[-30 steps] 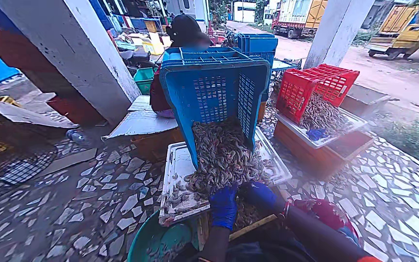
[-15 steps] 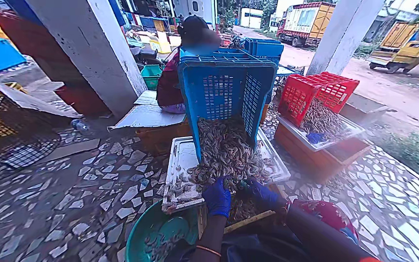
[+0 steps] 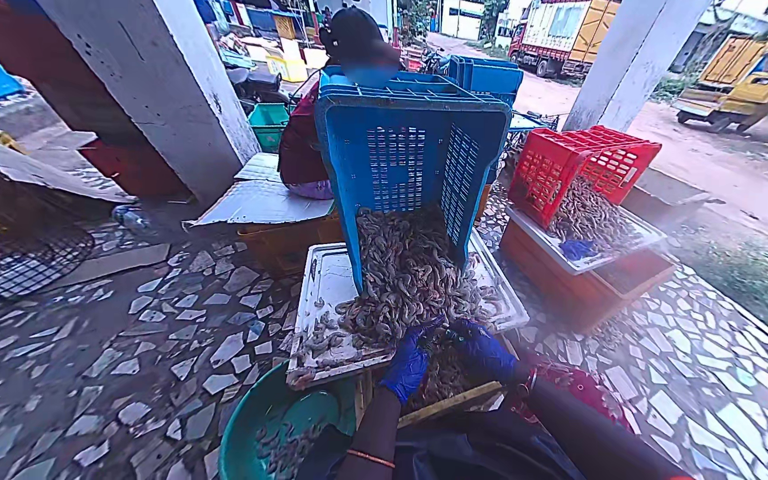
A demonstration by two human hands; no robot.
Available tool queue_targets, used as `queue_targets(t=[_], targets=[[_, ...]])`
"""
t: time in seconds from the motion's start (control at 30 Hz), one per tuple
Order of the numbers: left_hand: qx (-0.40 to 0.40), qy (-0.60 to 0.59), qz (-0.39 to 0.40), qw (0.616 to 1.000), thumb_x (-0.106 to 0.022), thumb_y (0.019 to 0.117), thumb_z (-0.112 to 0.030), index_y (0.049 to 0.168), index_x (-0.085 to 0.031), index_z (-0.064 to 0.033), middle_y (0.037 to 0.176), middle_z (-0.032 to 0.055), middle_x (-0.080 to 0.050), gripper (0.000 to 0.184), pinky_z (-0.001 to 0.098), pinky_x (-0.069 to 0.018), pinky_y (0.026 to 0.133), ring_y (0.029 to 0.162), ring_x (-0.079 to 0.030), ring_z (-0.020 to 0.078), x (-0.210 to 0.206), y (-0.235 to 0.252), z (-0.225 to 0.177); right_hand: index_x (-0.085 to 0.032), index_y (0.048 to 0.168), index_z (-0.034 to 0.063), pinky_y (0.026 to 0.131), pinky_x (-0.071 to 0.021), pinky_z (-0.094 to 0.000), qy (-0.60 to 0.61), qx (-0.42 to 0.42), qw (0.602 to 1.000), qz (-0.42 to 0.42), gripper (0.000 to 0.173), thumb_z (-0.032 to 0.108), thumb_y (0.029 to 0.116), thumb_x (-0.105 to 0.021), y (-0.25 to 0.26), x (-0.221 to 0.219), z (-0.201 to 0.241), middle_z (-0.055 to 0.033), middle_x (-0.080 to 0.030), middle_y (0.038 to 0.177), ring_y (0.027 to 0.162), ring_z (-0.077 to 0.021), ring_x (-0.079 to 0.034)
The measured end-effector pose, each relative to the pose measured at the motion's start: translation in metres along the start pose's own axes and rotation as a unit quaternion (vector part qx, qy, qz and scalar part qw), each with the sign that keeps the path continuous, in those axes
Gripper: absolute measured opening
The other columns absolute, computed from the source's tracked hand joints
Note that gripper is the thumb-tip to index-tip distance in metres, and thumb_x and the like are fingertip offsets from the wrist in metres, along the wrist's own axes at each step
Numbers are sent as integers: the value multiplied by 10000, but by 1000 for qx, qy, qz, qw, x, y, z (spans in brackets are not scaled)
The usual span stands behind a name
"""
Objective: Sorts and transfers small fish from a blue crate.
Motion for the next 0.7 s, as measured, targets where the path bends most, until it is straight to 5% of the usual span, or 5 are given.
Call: queue_targets(t=[0.23, 0.3, 0.43, 0.6, 0.7], targets=[[166, 369, 45, 913, -583, 938, -83, 1399, -632, -179, 1461, 165, -557, 473, 621, -452, 1037, 1316, -546, 403, 1, 13, 15, -622, 1244, -34, 894, -547, -296, 257, -72, 963, -37, 284, 143, 1060, -497, 4, 6, -18, -86, -677, 1068, 952, -105, -646], [193, 334, 44, 922, -563, 957, -81, 1411, -620, -167, 1470, 143, -559, 465, 610, -437, 1068, 1332, -545, 372, 5, 14, 28, -631, 1210, -34, 882, -564, -311, 276, -54, 959, -28, 266, 124, 1050, -491, 7, 17, -18, -81, -687, 1035, 927, -120, -659], [150, 97, 11, 984, -479, 1026, -23, 1389, -595, -24, 1398, 184, -606, 382, 434, -411, 1153, 1333, -558, 258, 9, 9, 27, -686, 1294, 162, 1070, -474, -488, -178, -67, 980, 55, 357, 354, 1019, -564, 15, 15, -38, -101, -679, 1296, 1229, -247, -627], [104, -20, -24, 994, -452, 1010, 28, 1343, -618, 15, 1354, 179, -634, 372, 342, -429, 1126, 1284, -582, 177, 10, 3, 20, -707, 1292, 239, 1057, -487, -412, -90, -37, 995, 37, 352, 369, 969, -657, 21, -6, -31, -38, -655, 1319, 1194, -174, -618], [89, -55, -51, 993, -453, 981, 47, 1298, -649, 17, 1307, 155, -662, 373, 301, -455, 1081, 1226, -606, 133, 7, 0, 16, -685, 1307, 171, 1053, -465, -534, -203, -2, 978, 48, 360, 335, 1001, -590, 22, -23, -8, -120, -654, 1331, 1238, -296, -612]])
Point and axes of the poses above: each hand's wrist, its own y-axis towards the middle knuckle, its own x-axis out of the back of the hand, z = x × y, the point moved 10 cm from there along y, towards the middle knuckle
